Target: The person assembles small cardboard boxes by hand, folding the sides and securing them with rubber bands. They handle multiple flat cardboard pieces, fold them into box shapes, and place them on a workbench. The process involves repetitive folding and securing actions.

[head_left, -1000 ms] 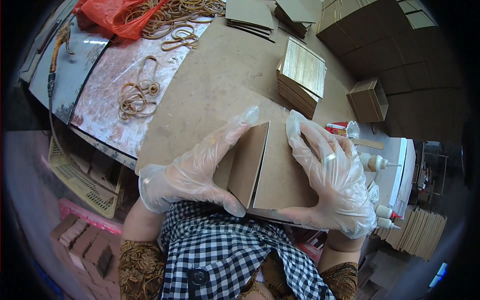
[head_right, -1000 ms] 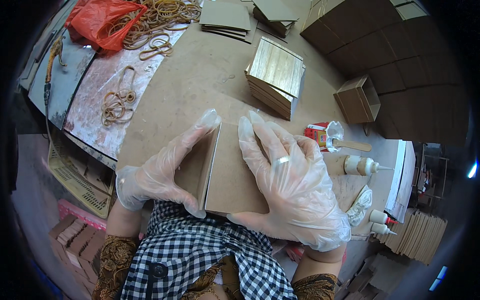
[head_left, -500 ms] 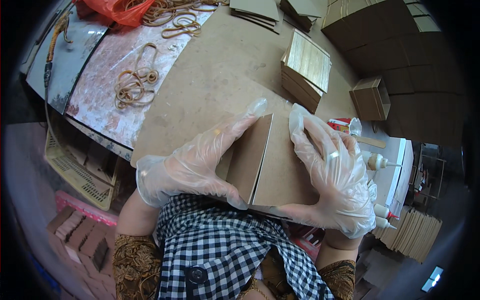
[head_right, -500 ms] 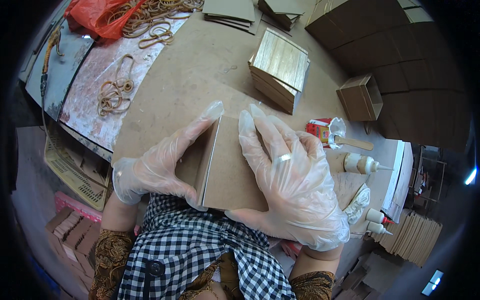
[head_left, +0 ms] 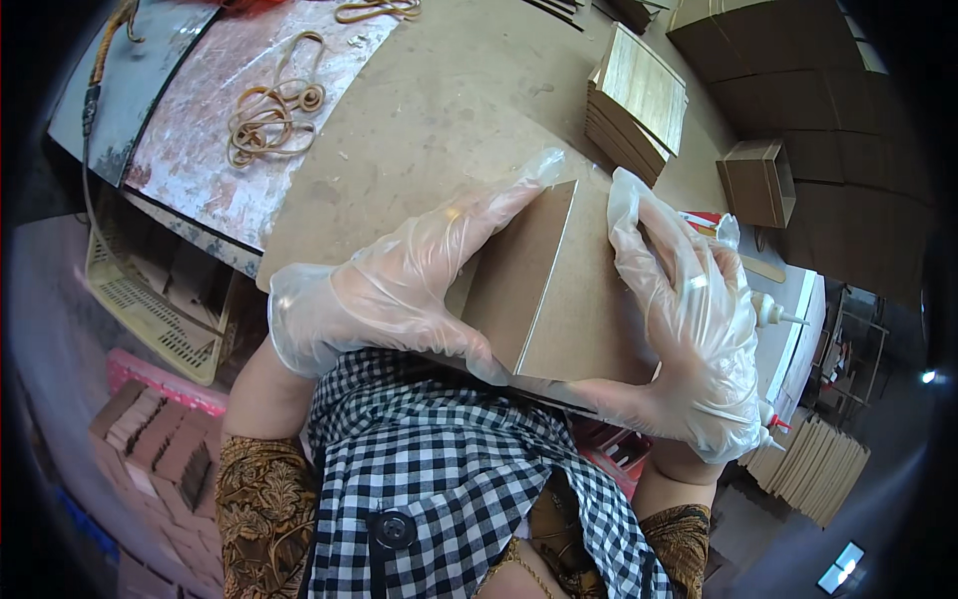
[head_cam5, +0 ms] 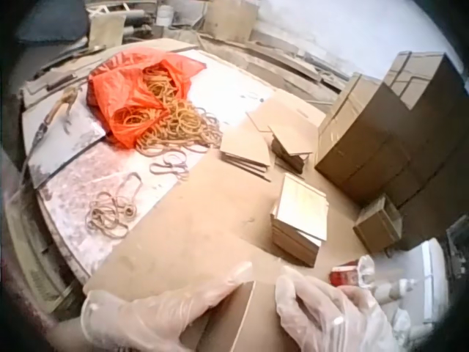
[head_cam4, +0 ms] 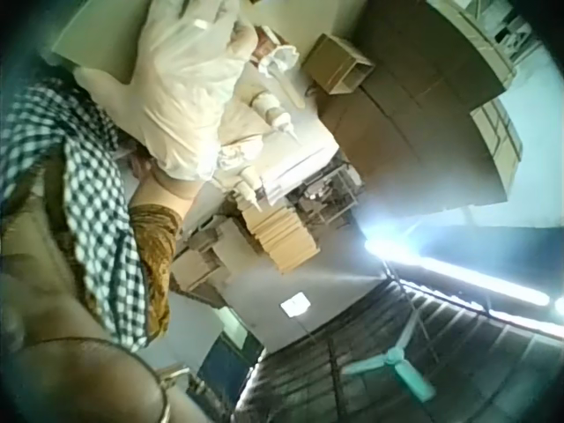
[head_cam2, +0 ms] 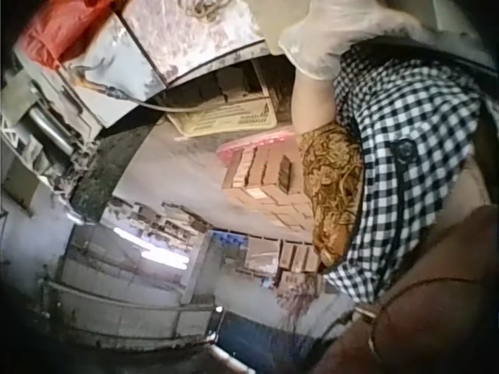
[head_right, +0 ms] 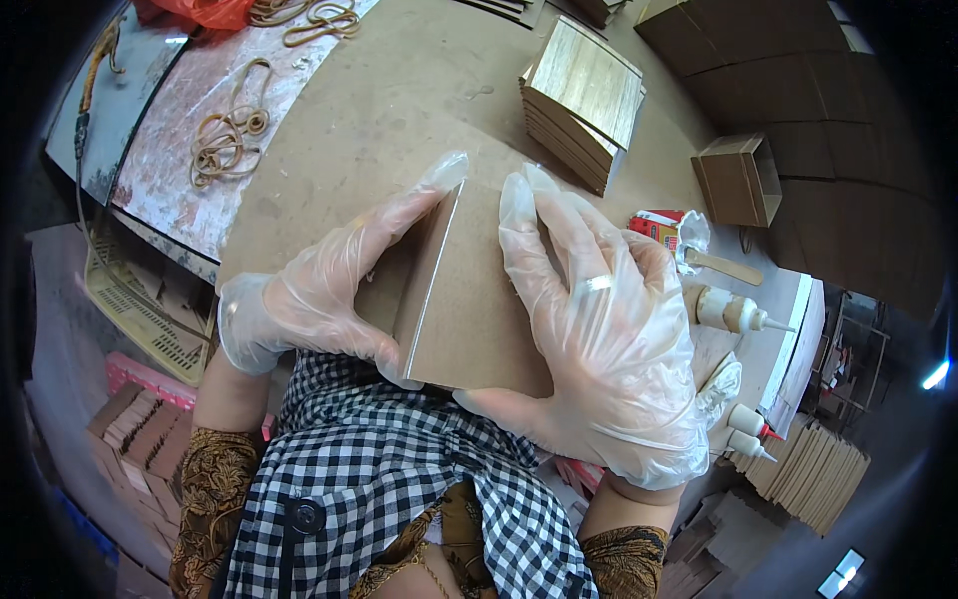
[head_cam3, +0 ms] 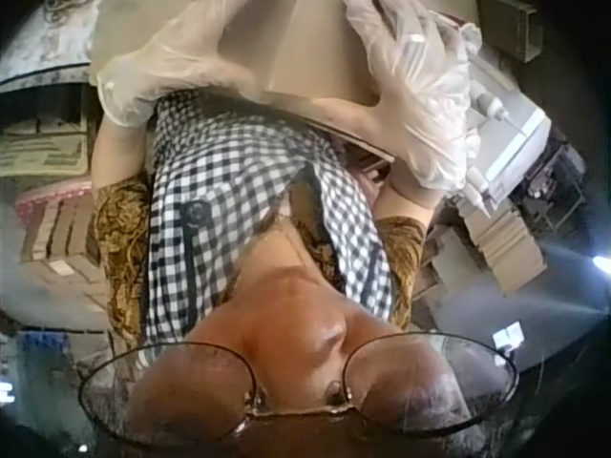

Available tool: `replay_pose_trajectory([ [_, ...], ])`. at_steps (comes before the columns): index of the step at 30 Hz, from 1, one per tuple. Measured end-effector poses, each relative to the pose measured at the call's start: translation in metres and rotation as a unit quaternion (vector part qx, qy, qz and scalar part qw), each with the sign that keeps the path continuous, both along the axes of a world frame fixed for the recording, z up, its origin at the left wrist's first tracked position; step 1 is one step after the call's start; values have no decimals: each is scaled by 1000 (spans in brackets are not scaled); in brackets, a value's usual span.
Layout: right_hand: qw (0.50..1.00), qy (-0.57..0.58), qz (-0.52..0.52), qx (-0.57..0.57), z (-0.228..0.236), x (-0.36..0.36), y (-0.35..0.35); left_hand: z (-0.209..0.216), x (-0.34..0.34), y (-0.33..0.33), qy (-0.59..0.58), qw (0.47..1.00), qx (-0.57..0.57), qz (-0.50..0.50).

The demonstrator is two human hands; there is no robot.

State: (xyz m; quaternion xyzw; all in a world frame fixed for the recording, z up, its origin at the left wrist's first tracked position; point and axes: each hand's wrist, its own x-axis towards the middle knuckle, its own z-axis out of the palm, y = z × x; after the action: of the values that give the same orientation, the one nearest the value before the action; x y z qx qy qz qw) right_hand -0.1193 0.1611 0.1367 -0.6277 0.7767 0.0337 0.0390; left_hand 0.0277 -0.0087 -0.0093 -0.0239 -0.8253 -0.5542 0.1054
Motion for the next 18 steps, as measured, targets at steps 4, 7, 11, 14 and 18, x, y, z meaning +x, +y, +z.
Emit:
replay_pose_trajectory([
  [4, 1000, -1, 0, -10, -1, 2, 0, -1, 0, 0, 12, 1000, -7, -3],
  [7, 1000, 6, 0, -1, 1, 3, -1, -2, 0, -1, 16, 1000, -9, -5],
  [11, 1000, 0, 6, 4, 2, 1, -1, -4, -1, -1, 17, 1000, -8, -9],
  [14, 1000, 4, 11, 6, 2, 2, -2, -6, -1, -2, 24, 1000, -9, -14],
  [18, 1000, -15, 6, 10, 2, 0, -3, -6, -1, -1, 25, 1000, -5, -8],
])
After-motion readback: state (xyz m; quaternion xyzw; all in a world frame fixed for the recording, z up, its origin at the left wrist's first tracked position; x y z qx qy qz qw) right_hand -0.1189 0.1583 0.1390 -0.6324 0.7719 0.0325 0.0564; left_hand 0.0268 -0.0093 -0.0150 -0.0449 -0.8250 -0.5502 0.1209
